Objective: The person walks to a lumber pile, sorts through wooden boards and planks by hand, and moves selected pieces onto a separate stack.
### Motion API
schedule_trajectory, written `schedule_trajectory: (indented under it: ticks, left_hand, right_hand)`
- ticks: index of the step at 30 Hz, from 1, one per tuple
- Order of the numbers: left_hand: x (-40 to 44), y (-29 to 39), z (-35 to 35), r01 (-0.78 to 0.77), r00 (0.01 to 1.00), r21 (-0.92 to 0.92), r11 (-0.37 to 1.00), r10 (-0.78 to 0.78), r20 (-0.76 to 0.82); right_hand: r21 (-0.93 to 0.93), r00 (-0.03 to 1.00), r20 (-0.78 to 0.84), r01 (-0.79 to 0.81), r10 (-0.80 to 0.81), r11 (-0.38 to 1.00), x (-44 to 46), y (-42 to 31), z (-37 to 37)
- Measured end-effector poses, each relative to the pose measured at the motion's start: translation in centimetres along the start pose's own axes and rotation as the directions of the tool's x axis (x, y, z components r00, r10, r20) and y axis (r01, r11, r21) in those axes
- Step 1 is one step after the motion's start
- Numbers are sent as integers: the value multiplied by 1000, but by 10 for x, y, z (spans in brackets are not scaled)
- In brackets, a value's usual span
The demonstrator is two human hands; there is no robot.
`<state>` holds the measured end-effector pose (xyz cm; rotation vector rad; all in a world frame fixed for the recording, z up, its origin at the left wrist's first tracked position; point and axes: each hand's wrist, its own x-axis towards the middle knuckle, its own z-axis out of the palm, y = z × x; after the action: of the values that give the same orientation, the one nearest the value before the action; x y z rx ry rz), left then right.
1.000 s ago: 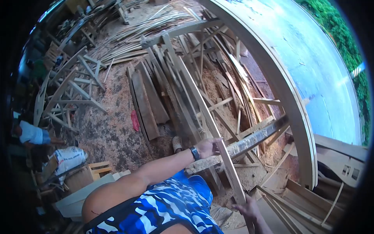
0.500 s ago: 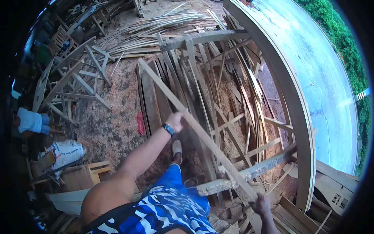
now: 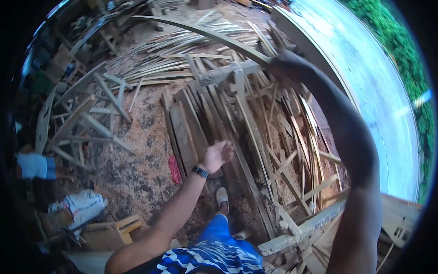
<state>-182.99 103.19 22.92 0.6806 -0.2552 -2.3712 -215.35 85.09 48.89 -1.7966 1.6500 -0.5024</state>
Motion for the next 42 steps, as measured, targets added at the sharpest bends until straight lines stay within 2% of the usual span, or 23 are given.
schedule_trajectory:
  ticks: [1,2,3,4,6,7,9,13,16,17,18,20,22,24,25,27,28,31,36,38,40,41,42]
  left_hand:
    - [-7,-12,-19,47,998,-46,998,-48,-28]
    - [-17,-23,-37,73,996,-62,995,-76,-48]
    - [-28,-31,-51,103,987,-63,993,-110,-116]
    - [-36,-36,-63,126,974,-63,990,-135,-180]
    - [-49,-43,-81,132,960,-91,987,-150,-238]
    - [-56,-41,-82,132,954,-72,989,-146,-262]
    - [-60,-38,-88,136,947,-55,989,-146,-286]
    - [-51,-34,-90,111,941,-34,993,-116,-317]
    - [-38,-29,-89,98,943,-4,995,-94,-319]
    - [-35,-28,-89,79,946,19,997,-68,-318]
    - [-32,-26,-88,57,947,41,998,-41,-318]
    - [-33,-25,-90,39,945,52,998,-20,-326]
    - [-37,-21,-93,13,937,80,997,16,-350]
    - [-41,-27,-112,4,927,145,989,51,-373]
    - [-48,-27,-115,-1,903,158,988,69,-424]
    - [-63,-33,-133,13,891,262,965,108,-440]
    - [-70,-37,-140,44,875,297,954,106,-473]
    - [-91,-53,-172,67,840,334,940,128,-527]
    - [-125,-70,-189,188,760,342,921,85,-645]
    - [-132,-77,-191,195,742,323,926,76,-666]
    - [-136,-84,-192,236,733,326,915,52,-678]
    - [-136,-86,-192,238,727,311,920,43,-685]
    - [-133,-89,-192,255,733,311,915,27,-680]
  right_hand:
    - [-84,945,241,245,-219,966,-6,-58,-8]
    - [368,949,307,-46,-74,929,12,-72,13]
    - [638,950,303,-139,-81,758,21,-83,35]
    - [639,953,300,-165,-46,751,32,-95,53]
    - [732,857,505,-364,-101,575,49,-110,78]
    - [732,859,505,-374,-86,569,54,-108,85]
    - [832,814,514,-398,-270,387,58,-97,102]
    - [851,816,513,-443,-268,282,49,-75,123]
    - [860,899,426,-370,-96,350,16,-94,121]
    - [855,833,499,-428,-241,291,17,-93,122]
    - [852,829,504,-431,-241,297,15,-90,122]
    - [755,869,494,-450,37,477,10,-90,126]
    - [640,841,521,-498,145,586,11,-81,135]
    - [635,904,424,-343,58,692,14,-49,158]
    - [411,928,348,-279,134,868,5,-52,168]
    - [465,936,345,-101,-75,879,-4,-6,213]
    - [546,897,377,-415,229,728,-28,-45,217]
    - [599,890,397,-435,223,672,-58,-53,251]
    - [521,910,322,-400,261,754,-67,-74,251]
    - [385,898,344,-401,274,831,-49,-71,230]
    - [289,954,260,-222,147,931,-5,-48,209]
    - [87,960,258,-139,112,986,26,-62,180]
    - [-234,980,185,121,-78,965,75,-56,155]
